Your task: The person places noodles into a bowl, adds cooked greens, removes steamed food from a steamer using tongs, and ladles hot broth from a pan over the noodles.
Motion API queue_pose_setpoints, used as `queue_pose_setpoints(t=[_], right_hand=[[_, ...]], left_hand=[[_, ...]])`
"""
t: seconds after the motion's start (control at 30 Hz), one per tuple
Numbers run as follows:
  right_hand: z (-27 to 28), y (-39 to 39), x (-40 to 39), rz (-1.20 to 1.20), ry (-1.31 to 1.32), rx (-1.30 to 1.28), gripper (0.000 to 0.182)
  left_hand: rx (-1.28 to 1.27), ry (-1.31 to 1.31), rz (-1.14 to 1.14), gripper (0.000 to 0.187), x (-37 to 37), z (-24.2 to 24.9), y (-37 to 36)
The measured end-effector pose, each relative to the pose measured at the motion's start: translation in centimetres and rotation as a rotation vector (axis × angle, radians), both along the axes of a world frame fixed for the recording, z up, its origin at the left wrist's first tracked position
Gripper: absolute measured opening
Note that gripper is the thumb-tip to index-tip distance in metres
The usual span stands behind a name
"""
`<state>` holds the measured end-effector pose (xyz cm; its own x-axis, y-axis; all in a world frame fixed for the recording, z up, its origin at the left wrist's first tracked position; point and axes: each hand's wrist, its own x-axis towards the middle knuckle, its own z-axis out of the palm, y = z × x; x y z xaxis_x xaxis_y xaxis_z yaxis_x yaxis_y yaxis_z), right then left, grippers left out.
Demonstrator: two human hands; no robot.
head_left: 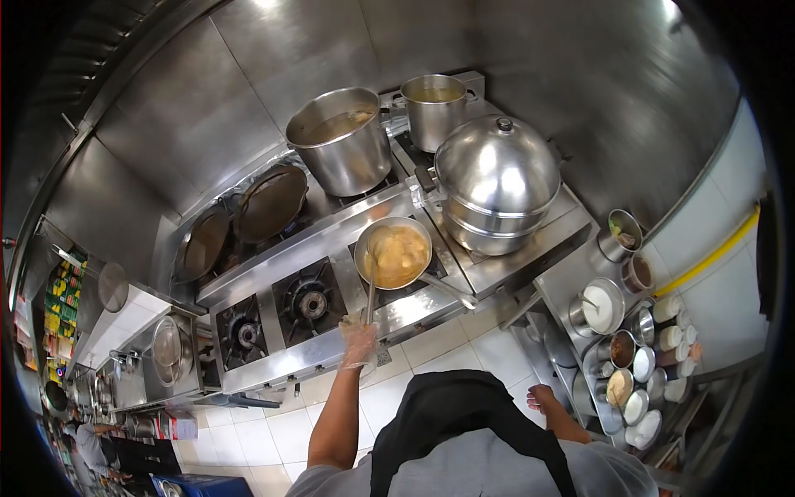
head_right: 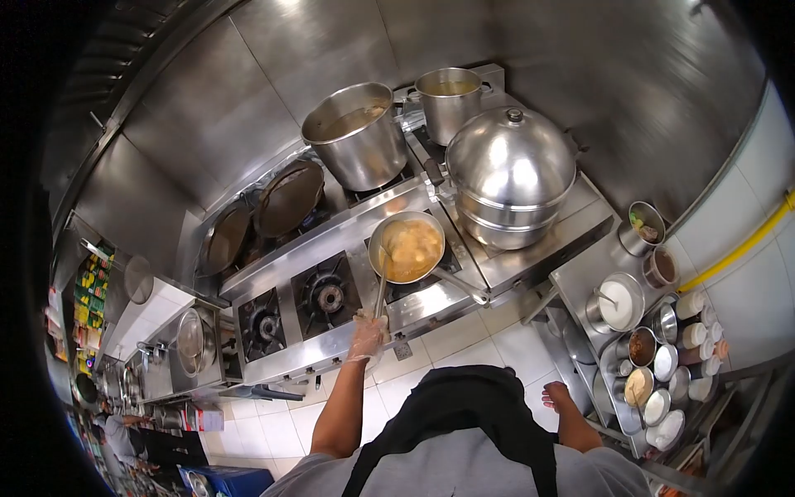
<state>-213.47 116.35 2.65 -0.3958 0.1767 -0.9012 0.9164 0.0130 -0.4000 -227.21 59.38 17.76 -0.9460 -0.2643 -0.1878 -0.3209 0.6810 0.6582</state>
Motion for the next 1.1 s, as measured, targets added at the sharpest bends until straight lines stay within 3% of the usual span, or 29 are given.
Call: queue_pose_setpoints(t=[0.1, 0.13, 0.2, 0.4, 0.5, 0.6, 0.7, 0.77, 0.87, 1.0, 1.07, 1.1], right_hand=[[0.0, 0.0, 0.4, -0.015, -0.005, -0.006, 0.017], [0.0, 0.0, 0.6, -0.019, -0.005, -0.006, 0.017], [-0.3, 0.0, 1.2, -0.036, -0.025, 0.003, 0.017], [-0.9, 0.7, 2.1, -0.062, -0.034, -0.005, 0.016], [-0.9, 1.0, 1.9, -0.059, -0.019, -0.02, 0.015], [-0.6, 1.1, 1.5, -0.055, -0.005, -0.01, 0.015], [-0.2, 0.7, 1.2, -0.045, 0.0, -0.001, 0.014], [-0.2, 0.5, 1.0, -0.034, -0.002, -0.01, 0.016], [-0.1, 0.3, 0.9, -0.012, -0.003, -0.021, 0.018], [0.1, -0.1, 0.6, -0.009, -0.013, 0.009, 0.014], [0.0, -0.1, 0.5, -0.01, -0.015, 0.006, 0.014], [-0.1, -0.1, 0.6, -0.012, -0.016, 0.002, 0.014]], left_hand=[[0.002, -0.051, -0.265, 0.037, -0.4, 0.4, 0.7], [0.392, -0.176, -0.048, 0.036, -0.4, 1.4, 1.6], [0.779, -0.3, 0.176, 0.034, -0.2, 4.2, 3.3], [0.974, -0.289, 0.269, 0.028, 0.4, 6.3, 4.4], [0.857, -0.263, 0.171, 0.031, 0.5, 4.6, 3.4], [0.478, -0.258, 0.031, 0.036, 0.5, 3.0, 2.4], [0.171, -0.136, -0.082, 0.041, 0.3, -0.7, 1.1], [-0.089, 0.234, -0.058, 0.046, 0.3, -1.5, 1.1], [-0.27, 0.176, -0.236, 0.051, -0.3, -0.6, 0.8], [-0.166, 0.25, -0.078, 0.052, -1.5, 1.4, 2.3], [0.117, -0.164, -0.057, 0.05, -1.3, 7.2, 3.9], [0.117, -0.165, -0.06, 0.05, -1.3, 6.9, 4.0]])
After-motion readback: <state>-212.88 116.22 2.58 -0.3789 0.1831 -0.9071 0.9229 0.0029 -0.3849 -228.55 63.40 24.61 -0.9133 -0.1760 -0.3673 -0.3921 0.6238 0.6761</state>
